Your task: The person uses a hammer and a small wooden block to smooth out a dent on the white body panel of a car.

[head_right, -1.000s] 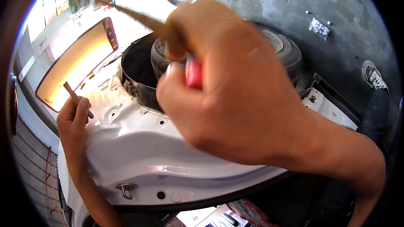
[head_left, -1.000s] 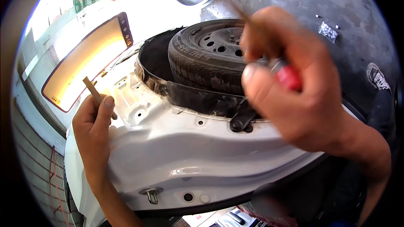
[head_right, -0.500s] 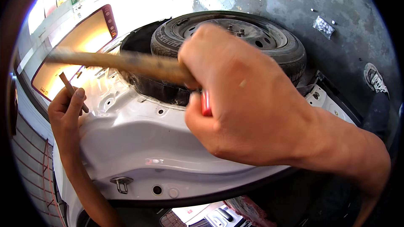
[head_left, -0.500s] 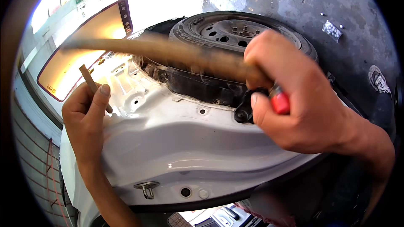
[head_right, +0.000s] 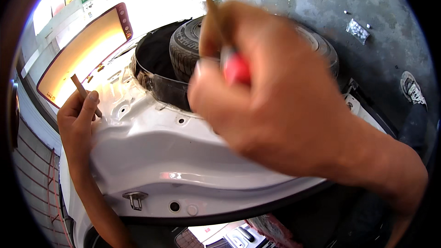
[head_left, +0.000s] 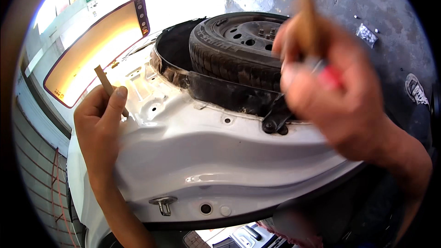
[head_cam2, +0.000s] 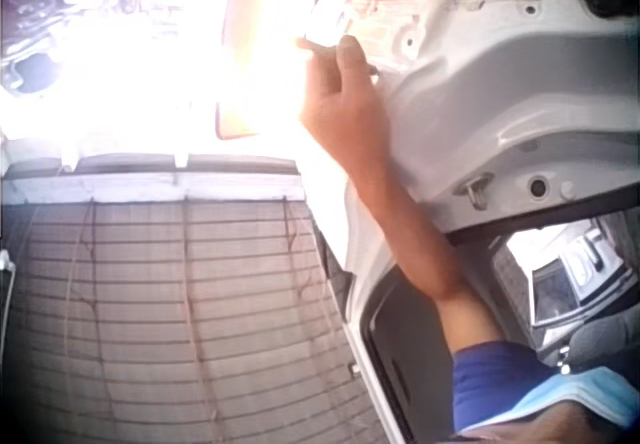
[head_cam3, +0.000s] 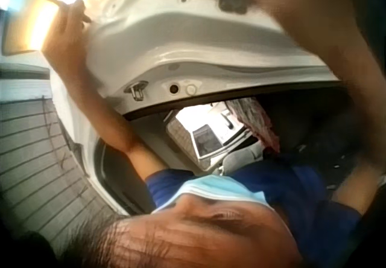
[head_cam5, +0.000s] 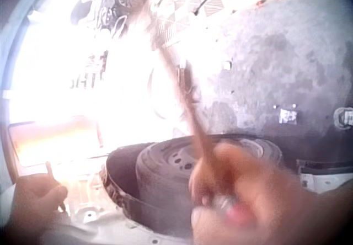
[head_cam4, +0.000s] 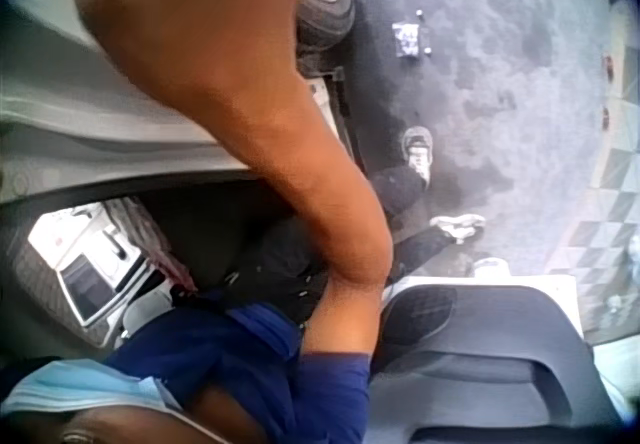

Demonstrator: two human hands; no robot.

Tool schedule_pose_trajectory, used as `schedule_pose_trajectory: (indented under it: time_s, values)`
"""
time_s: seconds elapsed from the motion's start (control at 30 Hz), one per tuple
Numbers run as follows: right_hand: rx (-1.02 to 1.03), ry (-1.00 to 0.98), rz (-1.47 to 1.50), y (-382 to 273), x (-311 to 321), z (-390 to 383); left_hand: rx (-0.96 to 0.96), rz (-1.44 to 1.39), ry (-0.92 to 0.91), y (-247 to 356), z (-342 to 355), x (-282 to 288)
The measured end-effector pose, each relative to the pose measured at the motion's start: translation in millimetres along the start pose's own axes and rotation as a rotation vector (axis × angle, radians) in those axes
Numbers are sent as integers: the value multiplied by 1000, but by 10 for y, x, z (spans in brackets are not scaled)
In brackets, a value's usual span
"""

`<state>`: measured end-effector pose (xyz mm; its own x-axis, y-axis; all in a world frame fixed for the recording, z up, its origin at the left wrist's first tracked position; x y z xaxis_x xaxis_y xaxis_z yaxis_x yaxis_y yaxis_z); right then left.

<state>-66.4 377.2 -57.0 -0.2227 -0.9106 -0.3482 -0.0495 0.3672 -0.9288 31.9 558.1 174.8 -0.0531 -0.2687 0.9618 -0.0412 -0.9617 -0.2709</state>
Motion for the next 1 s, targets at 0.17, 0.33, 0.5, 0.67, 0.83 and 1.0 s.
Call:
schedule_pose_trajectory:
  time_s: [0.17,0.33,0.5,0.67,0.83,1.0]
  values:
    - [-7,-69,32,-18,43,22,22,14,21,-6,-22,64]
    - [99,-228,-196,61,-32,-63,-18,-6,4,29,-8,13]
    - [-68,60,183,12,23,-42,2,-41,36,35,-28,85]
    - [221,-301,-206,39,-138,-184,-8,-87,11,5,-37,49]
    - [98,-53,75,34,6,-101,-7,-155,16,106,-32,70]
    - [27,-124,-14,61,28,-95,-12,-127,-37,43,-60,66]
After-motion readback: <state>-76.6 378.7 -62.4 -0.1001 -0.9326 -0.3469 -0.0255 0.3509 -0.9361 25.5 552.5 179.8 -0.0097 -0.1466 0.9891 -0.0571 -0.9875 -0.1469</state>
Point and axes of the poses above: each hand's wrist, its own z-axis towards the middle knuckle, its own x-axis out of the back of the hand, y = z × x, the point moved 5 cm from there along z, towards the middle knuckle, and after that the axes turned 15 degrees about y, right-handed, at the moved point
